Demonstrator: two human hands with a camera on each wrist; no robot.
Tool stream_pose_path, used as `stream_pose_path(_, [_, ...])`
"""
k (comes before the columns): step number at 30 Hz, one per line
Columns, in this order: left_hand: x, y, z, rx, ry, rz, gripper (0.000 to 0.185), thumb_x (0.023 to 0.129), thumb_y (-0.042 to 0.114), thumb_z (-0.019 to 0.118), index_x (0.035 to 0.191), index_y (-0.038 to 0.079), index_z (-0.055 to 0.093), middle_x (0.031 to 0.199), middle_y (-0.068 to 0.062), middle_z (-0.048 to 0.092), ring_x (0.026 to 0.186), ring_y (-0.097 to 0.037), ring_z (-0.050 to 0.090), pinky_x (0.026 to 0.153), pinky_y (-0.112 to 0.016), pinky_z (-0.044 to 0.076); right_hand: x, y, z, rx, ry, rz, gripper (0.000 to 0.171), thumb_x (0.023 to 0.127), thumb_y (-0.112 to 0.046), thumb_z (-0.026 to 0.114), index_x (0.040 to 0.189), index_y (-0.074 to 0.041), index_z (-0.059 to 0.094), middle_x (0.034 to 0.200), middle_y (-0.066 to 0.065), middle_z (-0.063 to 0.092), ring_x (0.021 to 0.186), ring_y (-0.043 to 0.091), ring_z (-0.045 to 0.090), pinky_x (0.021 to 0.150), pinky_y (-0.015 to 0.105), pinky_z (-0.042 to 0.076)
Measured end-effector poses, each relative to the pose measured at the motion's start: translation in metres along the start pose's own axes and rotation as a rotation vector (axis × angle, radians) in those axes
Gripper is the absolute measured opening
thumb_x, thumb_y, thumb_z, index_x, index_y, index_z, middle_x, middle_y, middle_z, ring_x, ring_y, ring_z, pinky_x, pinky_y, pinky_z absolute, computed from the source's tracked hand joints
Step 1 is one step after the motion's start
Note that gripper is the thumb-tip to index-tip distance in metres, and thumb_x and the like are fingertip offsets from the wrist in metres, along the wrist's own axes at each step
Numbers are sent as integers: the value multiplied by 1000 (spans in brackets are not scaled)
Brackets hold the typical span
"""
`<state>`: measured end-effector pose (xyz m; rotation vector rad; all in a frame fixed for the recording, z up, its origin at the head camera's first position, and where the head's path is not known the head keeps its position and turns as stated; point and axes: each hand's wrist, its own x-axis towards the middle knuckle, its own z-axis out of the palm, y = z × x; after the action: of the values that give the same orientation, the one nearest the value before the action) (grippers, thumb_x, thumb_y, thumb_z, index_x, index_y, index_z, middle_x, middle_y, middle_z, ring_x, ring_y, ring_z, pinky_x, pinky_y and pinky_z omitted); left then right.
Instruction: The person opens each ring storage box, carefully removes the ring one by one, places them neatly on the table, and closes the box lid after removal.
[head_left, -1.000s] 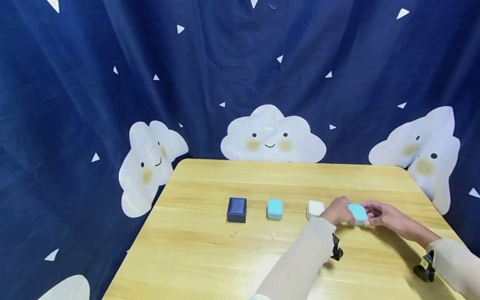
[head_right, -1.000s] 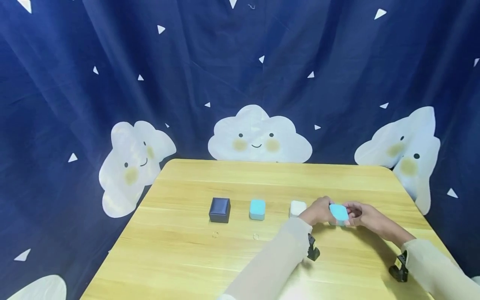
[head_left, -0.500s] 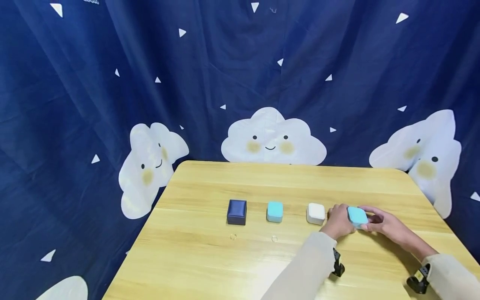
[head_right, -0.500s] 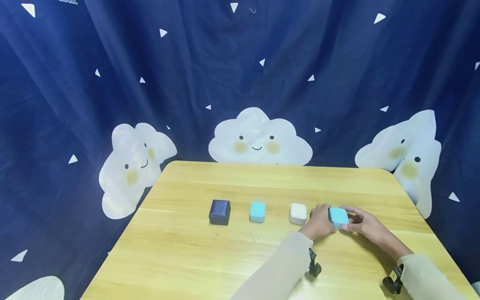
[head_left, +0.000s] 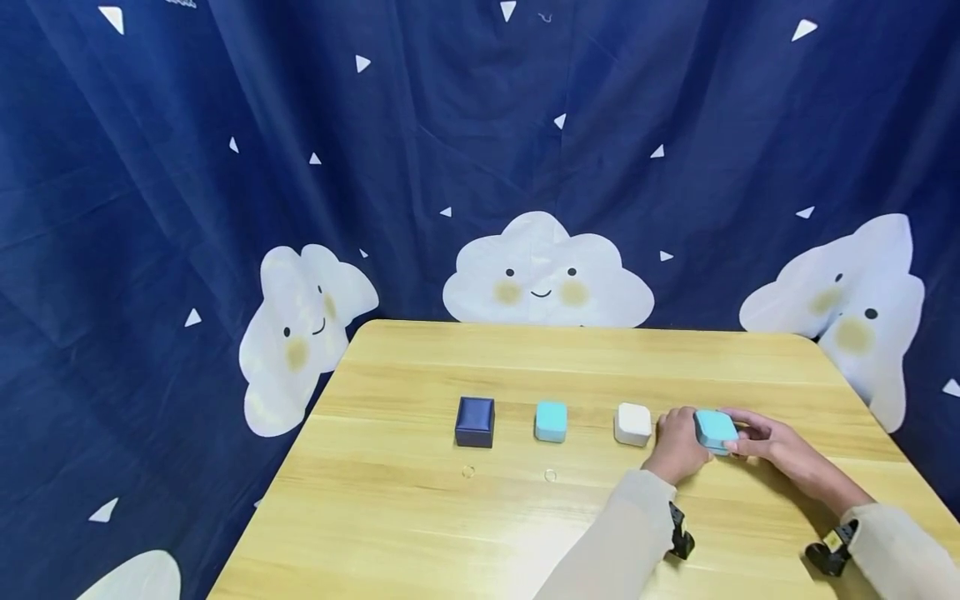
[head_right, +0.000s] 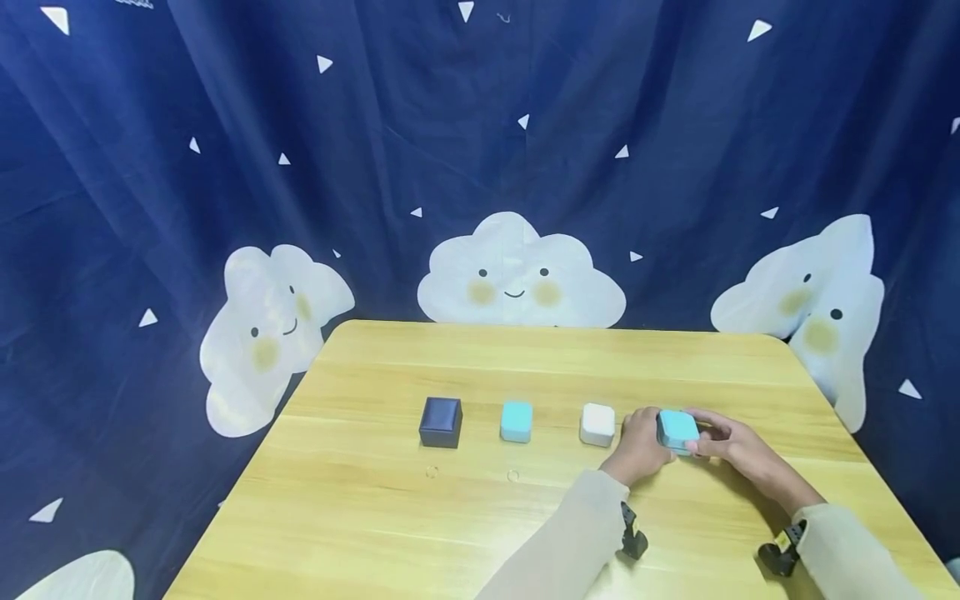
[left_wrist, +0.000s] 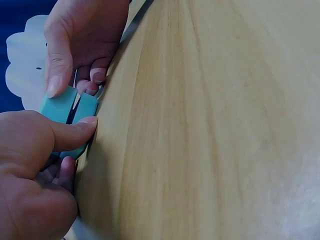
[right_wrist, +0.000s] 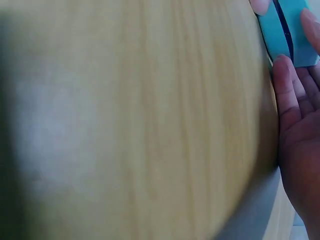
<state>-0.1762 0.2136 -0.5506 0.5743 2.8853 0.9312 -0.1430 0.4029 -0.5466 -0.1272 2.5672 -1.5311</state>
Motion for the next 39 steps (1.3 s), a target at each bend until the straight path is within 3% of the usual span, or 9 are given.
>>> stream_pose_path(5, [0,-1,1,-8,-2,-20,61,74,28,90,127,21,59,115,14,61,109,-1,51,97,-13,36,4,1,-2,44,-26,0,62,100,-19,61,149,9,36,115,-24,60,100,-1,58,83,16,45])
stream_pose_path(9, [-1,-2,1,-12,1,-9,62,75,29,90,127,19,59,115,13,62,110,-1,51,98,-13,36,6,3,-3,108,-46,9,58,101,-17,58,149,8,37,112,-22,63,93,6,62,81,21,51])
stream_pose_path(13, [-1,-3,1,9,6,6,63,74,30,90,128,18,58,116,13,62,111,-1,52,99,-13,36,9,4,-5,197,-91,-8,37,103,-14,52,140,-19,56,103,-13,68,83,9,63,74,27,55])
stream_pose_path(15, [-1,-3,2,14,1,4,65,75,30,89,130,18,57,118,13,62,112,-1,52,100,-13,35,12,5,-7,268,-126,-20,34,105,-12,48,129,-32,61,97,-8,68,79,8,63,71,28,56])
stream_pose_path(17, [-1,-3,2,8,-1,-1,66,75,30,89,132,18,57,119,13,62,113,-1,52,100,-13,35,15,4,-8,344,-168,-24,35,107,-12,44,121,-37,64,91,-5,67,76,8,63,69,28,57])
stream_pose_path(23, [-1,-1,0,-13,-13,-9,71,75,30,90,136,19,55,123,14,62,114,0,51,101,-13,34,27,-2,-14,453,-249,26,31,111,-23,34,108,-16,65,82,-3,65,73,9,64,67,28,57])
stream_pose_path(28, [-1,-1,1,-11,-18,-13,72,74,30,90,136,19,55,121,14,61,112,0,51,98,-13,35,34,-4,-17,467,-290,82,37,112,-27,32,101,-13,65,78,-4,65,70,9,63,65,28,57])
stream_pose_path(33, [0,-4,1,-30,-9,-21,72,75,29,90,136,18,55,119,13,62,110,-1,51,97,-14,36,37,-5,-16,438,-251,129,38,111,-33,34,98,-14,65,73,-3,62,66,9,60,62,28,55])
stream_pose_path(39, [1,-2,0,-52,-14,-26,71,74,28,91,134,17,55,118,12,61,111,-1,51,99,-14,37,29,-9,-9,328,-7,107,22,109,-35,42,109,-25,61,80,-2,67,73,11,66,67,31,59])
